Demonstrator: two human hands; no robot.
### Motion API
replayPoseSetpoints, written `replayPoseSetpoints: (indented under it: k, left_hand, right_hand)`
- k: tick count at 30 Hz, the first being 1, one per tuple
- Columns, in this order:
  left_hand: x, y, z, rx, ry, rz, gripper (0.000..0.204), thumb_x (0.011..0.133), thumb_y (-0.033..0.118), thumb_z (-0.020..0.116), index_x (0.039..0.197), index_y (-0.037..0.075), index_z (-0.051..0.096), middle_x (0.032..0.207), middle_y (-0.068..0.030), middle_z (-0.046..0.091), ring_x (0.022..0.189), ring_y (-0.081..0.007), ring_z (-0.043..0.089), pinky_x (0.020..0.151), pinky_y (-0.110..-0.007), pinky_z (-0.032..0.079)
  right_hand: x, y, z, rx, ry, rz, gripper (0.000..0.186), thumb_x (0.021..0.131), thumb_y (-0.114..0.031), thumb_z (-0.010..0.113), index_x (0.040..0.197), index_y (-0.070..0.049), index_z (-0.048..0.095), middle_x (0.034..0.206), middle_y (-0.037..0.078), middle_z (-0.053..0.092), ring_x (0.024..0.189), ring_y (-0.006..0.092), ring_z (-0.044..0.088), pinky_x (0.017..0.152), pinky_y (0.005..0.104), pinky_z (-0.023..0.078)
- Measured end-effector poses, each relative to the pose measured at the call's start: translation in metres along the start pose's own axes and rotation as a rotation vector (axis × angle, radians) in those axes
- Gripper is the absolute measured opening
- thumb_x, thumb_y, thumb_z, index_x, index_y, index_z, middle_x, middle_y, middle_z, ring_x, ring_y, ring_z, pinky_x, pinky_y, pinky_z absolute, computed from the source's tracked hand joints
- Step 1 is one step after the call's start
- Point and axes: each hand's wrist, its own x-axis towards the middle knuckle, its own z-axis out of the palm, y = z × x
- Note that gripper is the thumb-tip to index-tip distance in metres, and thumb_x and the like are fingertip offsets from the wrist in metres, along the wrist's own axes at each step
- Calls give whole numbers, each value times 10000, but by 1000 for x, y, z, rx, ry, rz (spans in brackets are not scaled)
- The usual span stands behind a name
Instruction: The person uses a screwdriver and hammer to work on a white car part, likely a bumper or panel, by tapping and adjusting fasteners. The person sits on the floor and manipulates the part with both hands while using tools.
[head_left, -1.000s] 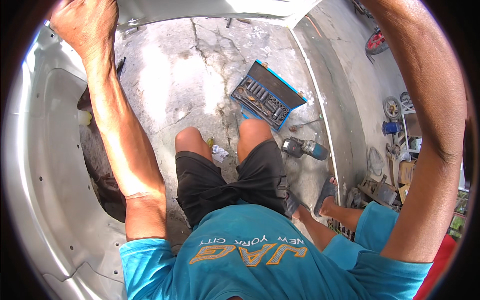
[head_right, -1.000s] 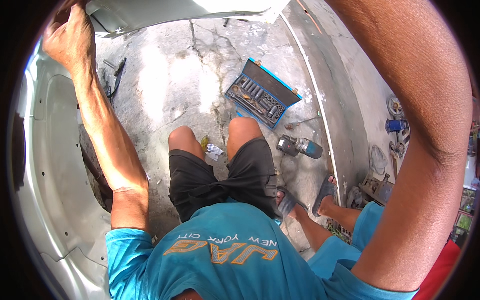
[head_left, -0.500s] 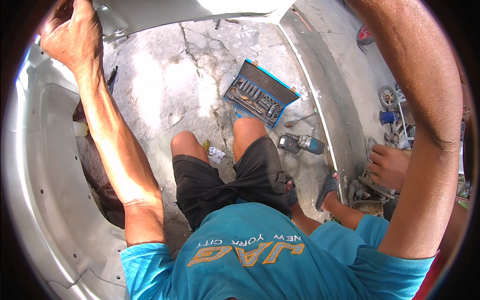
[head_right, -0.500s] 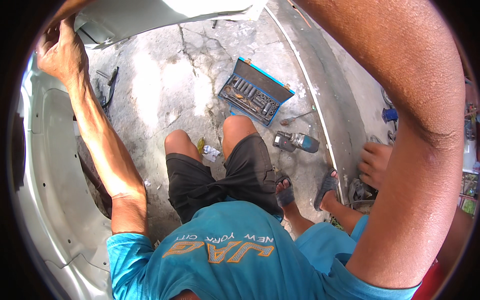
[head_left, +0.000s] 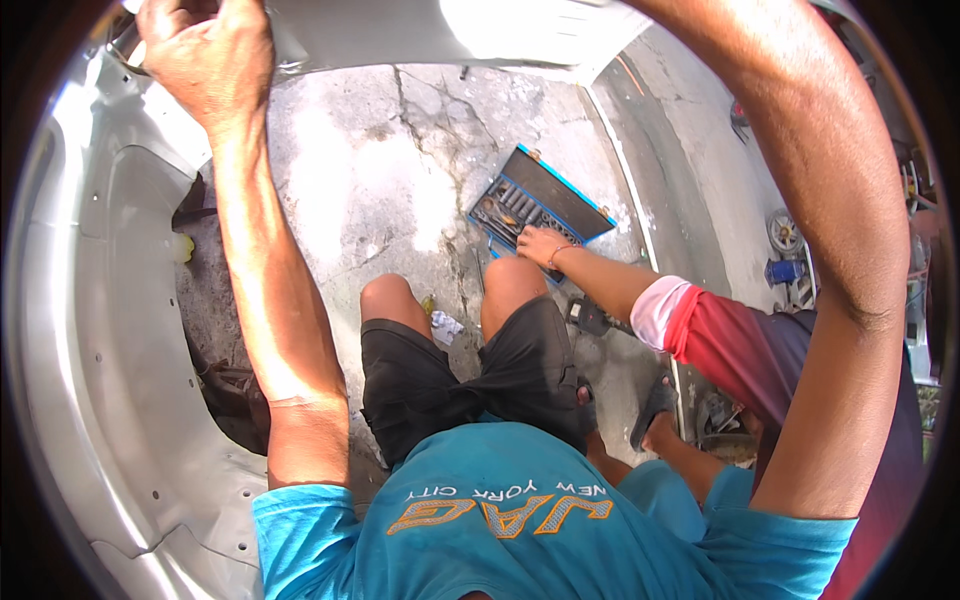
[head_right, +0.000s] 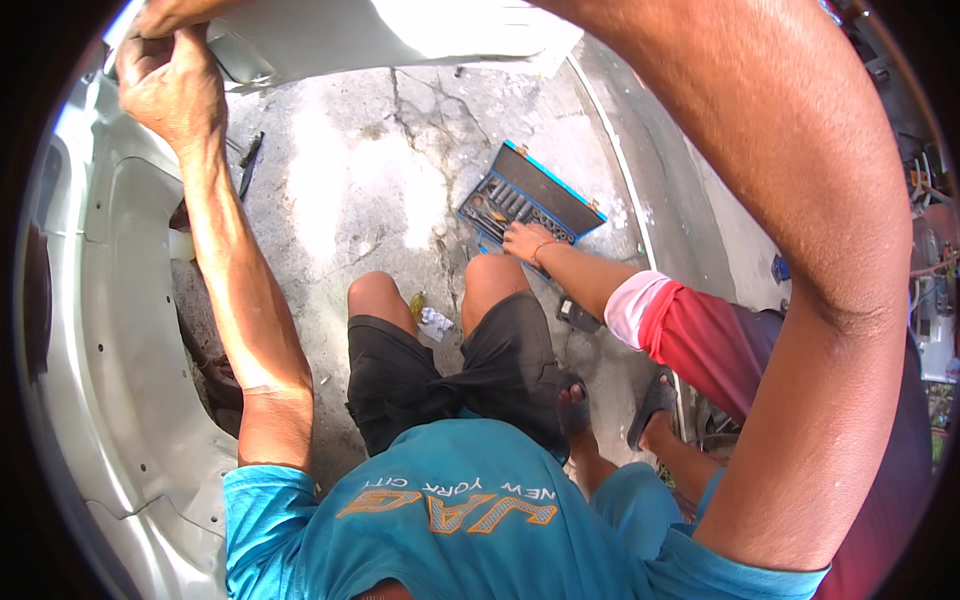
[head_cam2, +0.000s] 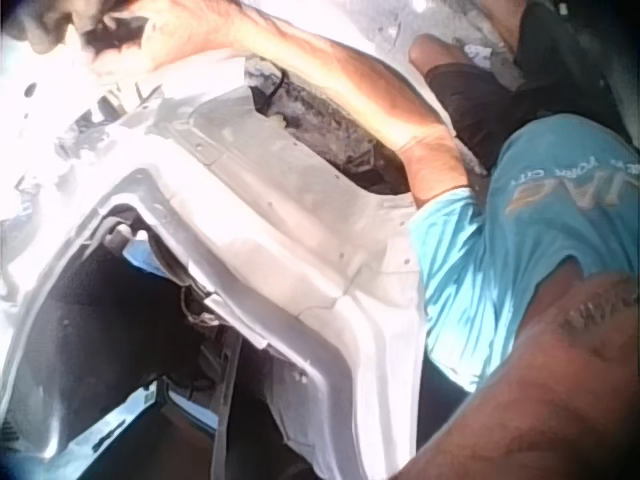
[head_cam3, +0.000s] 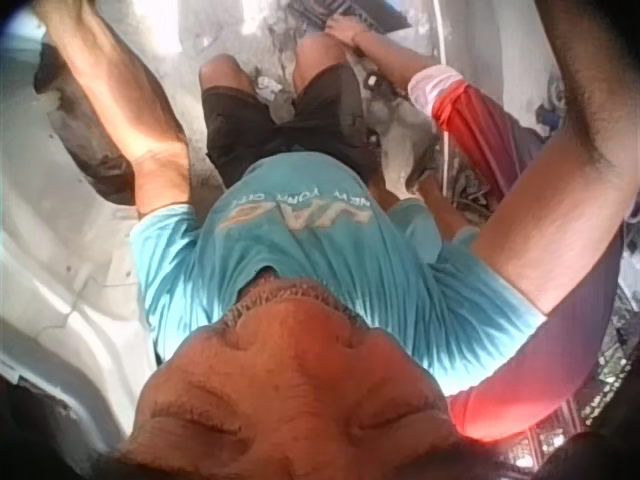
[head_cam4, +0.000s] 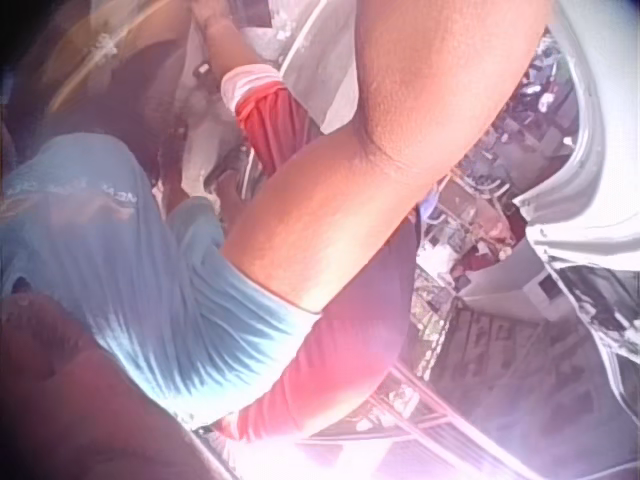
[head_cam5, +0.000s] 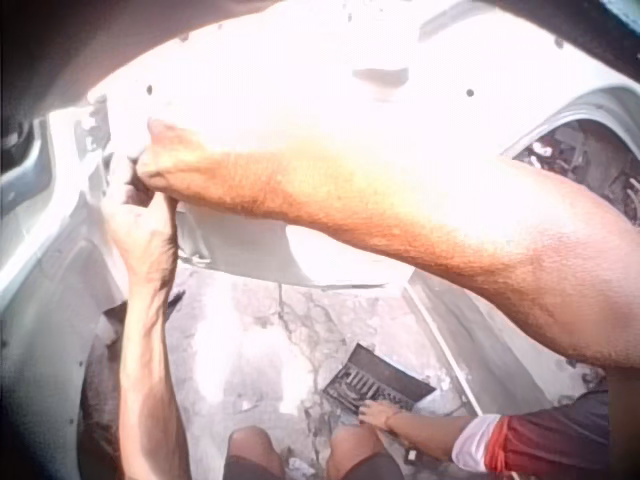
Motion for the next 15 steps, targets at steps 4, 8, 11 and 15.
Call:
replayPoseSetpoints:
  k: [4, 8, 11, 15]
  left_hand:
    - [1, -15, 15, 297, 182, -31, 166, 955, 61, 701, 1111, 6, 686, 1056, -58, 700, 935, -130, 673, 825, -253, 535]
    - [-5, -10, -15, 251, 124, -118, 302, 915, -22, 737, 1204, 26, 661, 1242, -38, 602, 1157, -155, 639, 1016, -295, 526]
    - [0, 3, -1, 303, 164, 49, 370, 832, -104, 705, 1173, 29, 654, 1247, -125, 554, 1033, -220, 679, 910, -317, 585]
    - [-4, 5, -7, 573, 207, 4, 417, 809, 0, 771, 1202, 47, 640, 1321, -139, 496, 1213, -257, 546, 941, -375, 534]
  right_hand:
    - [-5, 2, -16, -84, -114, -23, 75, 815, -139, 678, 805, -65, 688, 780, 78, 615, 764, 206, 653, 705, 335, 549]
    - [4, -14, -11, -150, -155, -81, 95, 820, -163, 666, 808, -70, 680, 826, 80, 618, 806, 206, 652, 722, 335, 545]
    - [6, -24, -52, -502, 37, -121, 150, 845, -230, 633, 845, -82, 662, 965, 93, 632, 924, 217, 647, 769, 345, 537]
    - [0, -17, -61, -247, -275, -55, 172, 820, -159, 660, 943, -39, 670, 987, 62, 599, 984, 212, 619, 867, 335, 547]
